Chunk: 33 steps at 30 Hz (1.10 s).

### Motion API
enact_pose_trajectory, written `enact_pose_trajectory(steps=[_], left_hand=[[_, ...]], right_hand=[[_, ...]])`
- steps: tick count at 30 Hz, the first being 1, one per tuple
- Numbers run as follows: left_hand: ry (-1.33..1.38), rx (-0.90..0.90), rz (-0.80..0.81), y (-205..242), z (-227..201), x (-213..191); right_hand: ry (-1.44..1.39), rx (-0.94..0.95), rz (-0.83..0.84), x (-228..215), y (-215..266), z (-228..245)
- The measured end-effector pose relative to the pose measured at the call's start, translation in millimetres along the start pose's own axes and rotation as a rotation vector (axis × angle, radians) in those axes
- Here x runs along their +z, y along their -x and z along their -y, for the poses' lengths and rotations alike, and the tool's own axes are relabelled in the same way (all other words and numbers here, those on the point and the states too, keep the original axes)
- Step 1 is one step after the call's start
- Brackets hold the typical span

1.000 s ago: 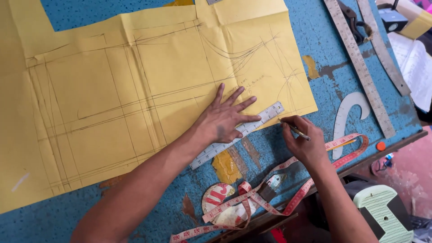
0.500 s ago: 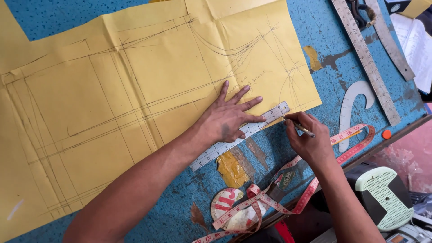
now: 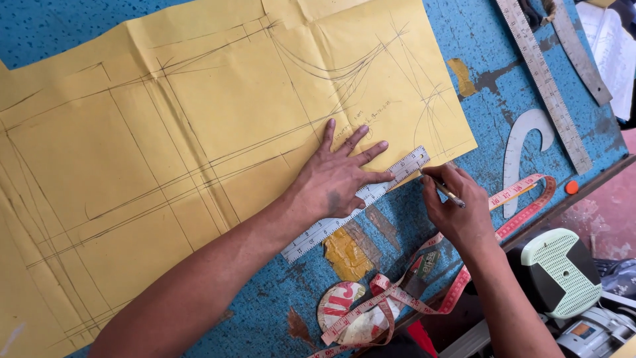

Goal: The person draws lines and curves on a large yellow paper pattern using a pencil, a ruler, and a French curve. They measure and mark the paper while another person holds a phone nearby.

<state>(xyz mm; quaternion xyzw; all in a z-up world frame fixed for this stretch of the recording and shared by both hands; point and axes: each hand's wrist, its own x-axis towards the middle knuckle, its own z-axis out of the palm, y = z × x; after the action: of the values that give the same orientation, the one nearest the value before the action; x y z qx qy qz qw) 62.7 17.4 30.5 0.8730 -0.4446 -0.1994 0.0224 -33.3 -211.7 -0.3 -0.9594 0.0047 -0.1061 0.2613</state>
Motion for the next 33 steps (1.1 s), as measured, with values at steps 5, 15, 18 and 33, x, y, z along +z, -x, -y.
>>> enact_pose_trajectory(steps=[5,15,18,33], left_hand=[[-0.052,0.003,-0.001,-7,-2,7],[-0.087,0.010,0.114,-13,-3,0],[0.021,-0.008,0.045,-3,-5,-8],[0.054,-0.029,0.018,-4,-8,-7]], right_hand=[[0.139,0.000,-0.004,11,7,14],[-0.257,-0.014,0.094,15,42,92],[-0.240,0.097,-0.150,25,48,54],[-0.210,0.288,-0.201,23,22,21]])
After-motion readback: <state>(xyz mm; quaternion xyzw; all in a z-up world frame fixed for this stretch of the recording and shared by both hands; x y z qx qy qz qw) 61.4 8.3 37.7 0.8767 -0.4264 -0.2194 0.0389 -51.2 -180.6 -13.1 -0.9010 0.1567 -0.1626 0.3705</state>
